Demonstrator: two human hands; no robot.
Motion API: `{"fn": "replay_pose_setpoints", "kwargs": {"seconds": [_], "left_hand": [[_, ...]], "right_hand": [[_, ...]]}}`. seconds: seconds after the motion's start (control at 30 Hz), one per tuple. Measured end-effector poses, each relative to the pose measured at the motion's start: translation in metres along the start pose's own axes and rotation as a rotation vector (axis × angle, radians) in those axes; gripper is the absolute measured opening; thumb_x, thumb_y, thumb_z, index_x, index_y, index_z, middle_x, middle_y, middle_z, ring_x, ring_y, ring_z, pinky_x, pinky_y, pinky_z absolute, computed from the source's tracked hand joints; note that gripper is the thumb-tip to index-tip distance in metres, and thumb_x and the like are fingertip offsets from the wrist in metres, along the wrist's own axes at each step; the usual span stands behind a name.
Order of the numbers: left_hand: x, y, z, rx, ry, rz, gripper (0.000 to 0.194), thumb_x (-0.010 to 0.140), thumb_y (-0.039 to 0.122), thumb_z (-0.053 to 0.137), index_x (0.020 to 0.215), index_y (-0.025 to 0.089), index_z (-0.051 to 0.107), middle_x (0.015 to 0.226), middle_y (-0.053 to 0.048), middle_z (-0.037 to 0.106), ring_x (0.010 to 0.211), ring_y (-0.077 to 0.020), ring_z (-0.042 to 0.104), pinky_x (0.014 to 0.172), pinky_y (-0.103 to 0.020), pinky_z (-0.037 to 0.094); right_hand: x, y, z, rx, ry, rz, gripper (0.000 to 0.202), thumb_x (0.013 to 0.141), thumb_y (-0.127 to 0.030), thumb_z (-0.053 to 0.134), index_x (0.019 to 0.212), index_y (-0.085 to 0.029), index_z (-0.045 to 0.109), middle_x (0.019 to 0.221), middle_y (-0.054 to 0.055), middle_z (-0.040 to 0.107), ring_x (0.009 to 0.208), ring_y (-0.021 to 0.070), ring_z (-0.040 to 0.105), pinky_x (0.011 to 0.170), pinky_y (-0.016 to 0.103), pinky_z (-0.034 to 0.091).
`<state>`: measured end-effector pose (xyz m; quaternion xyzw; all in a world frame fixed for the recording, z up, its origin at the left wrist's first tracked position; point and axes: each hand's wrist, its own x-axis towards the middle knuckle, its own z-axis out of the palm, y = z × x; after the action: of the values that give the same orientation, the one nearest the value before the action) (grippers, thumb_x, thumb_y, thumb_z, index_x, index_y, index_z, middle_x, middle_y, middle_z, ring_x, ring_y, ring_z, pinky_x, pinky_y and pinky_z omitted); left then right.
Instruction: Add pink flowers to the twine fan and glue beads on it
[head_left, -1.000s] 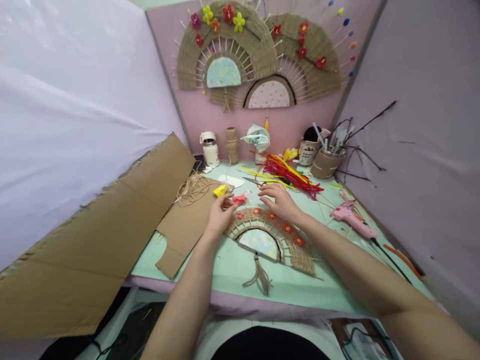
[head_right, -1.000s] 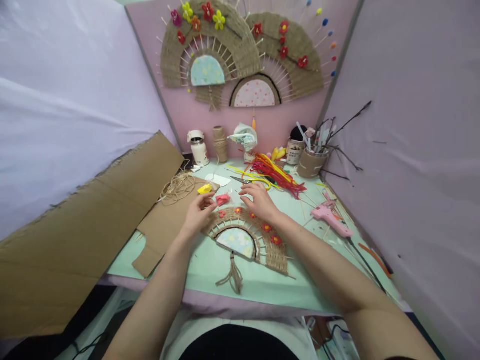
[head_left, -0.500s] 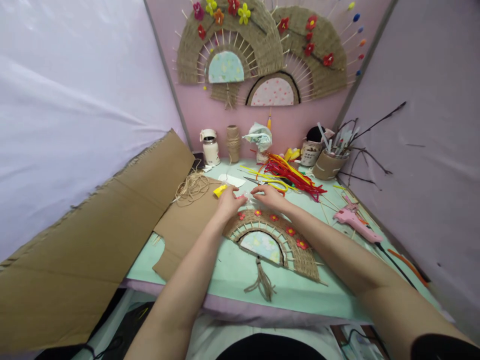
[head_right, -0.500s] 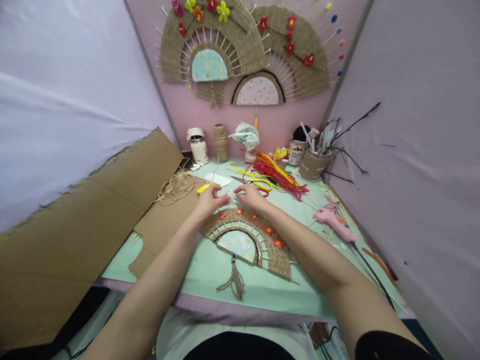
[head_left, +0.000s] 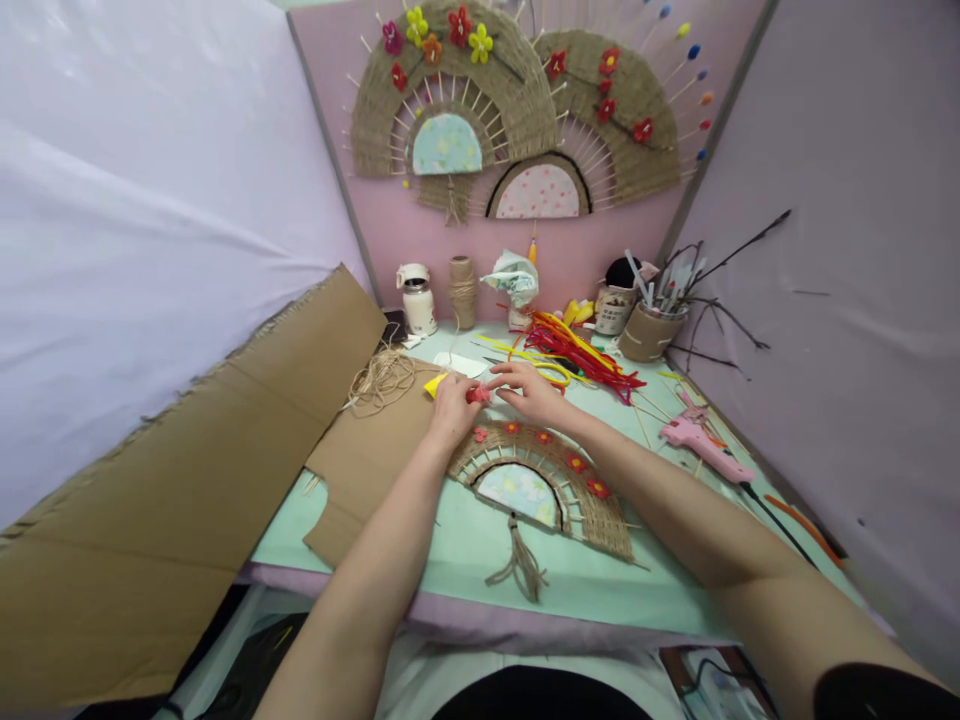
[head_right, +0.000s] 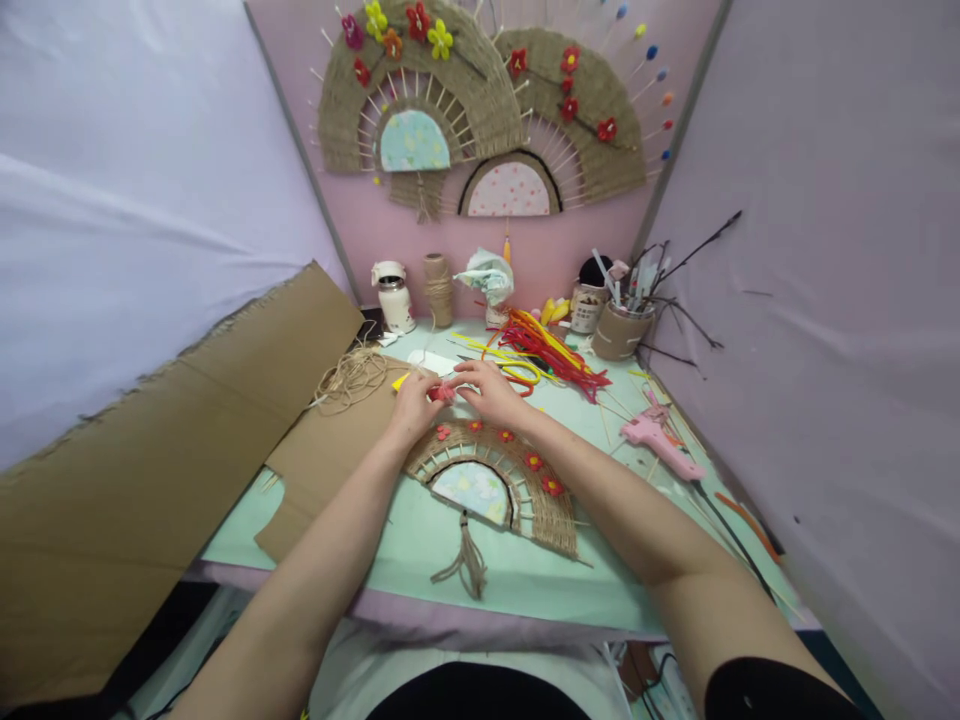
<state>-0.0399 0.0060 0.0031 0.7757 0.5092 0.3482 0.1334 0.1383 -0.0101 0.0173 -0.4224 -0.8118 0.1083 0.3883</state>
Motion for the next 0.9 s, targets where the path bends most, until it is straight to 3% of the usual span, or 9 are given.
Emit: {"fn": "replay_pose_setpoints", "kwargs": {"seconds": [0.17, 0.5, 0.67, 0.73, 0.9], "left_hand": [[-0.003, 0.005, 0.0, -0.015, 0.017, 0.079, 0.016, 0.079, 0.024, 0.061, 0.091, 0.019, 0.071, 0.084, -0.006, 0.053, 0.085, -0.0197, 0.051, 0.078, -0.031, 0.04], [-0.002, 0.004, 0.005, -0.056, 0.047, 0.097, 0.013, 0.08, 0.026, 0.06, 0.084, 0.018, 0.07, 0.08, -0.006, 0.055, 0.081, -0.0183, 0.051, 0.075, -0.03, 0.04], [0.0, -0.002, 0.004, 0.0, 0.026, 0.043, 0.012, 0.076, 0.021, 0.062, 0.084, 0.018, 0.07, 0.083, -0.007, 0.057, 0.083, -0.0204, 0.053, 0.078, -0.032, 0.042], [0.0, -0.005, 0.004, 0.014, -0.002, 0.004, 0.013, 0.073, 0.018, 0.063, 0.084, 0.018, 0.07, 0.084, -0.008, 0.059, 0.085, -0.0223, 0.054, 0.08, -0.035, 0.043], [-0.001, -0.005, 0.004, -0.16, -0.036, -0.096, 0.032, 0.062, 0.009, 0.067, 0.094, 0.015, 0.069, 0.088, -0.01, 0.062, 0.09, -0.0258, 0.056, 0.088, -0.039, 0.042]], "right_hand": [[-0.002, -0.001, 0.003, -0.141, 0.049, -0.026, 0.014, 0.085, -0.02, 0.062, 0.087, -0.024, 0.075, 0.113, 0.009, 0.064, 0.107, 0.0242, 0.055, 0.095, 0.046, 0.041], [-0.005, -0.007, 0.006, -0.058, 0.075, -0.095, 0.008, 0.081, -0.02, 0.065, 0.08, -0.023, 0.073, 0.112, 0.008, 0.065, 0.11, 0.0232, 0.055, 0.097, 0.046, 0.04], [-0.003, -0.008, 0.008, 0.234, 0.111, 0.149, 0.008, 0.077, -0.025, 0.064, 0.072, -0.021, 0.069, 0.114, 0.008, 0.066, 0.108, 0.0219, 0.059, 0.084, 0.037, 0.049], [-0.002, -0.004, 0.007, 0.342, 0.141, 0.261, 0.009, 0.076, -0.027, 0.065, 0.07, -0.02, 0.068, 0.112, 0.008, 0.067, 0.107, 0.0222, 0.061, 0.087, 0.038, 0.048], [0.0, 0.003, 0.003, 0.377, 0.172, 0.313, 0.01, 0.075, -0.029, 0.066, 0.074, -0.02, 0.07, 0.108, 0.009, 0.07, 0.105, 0.0238, 0.063, 0.096, 0.043, 0.042]]}}
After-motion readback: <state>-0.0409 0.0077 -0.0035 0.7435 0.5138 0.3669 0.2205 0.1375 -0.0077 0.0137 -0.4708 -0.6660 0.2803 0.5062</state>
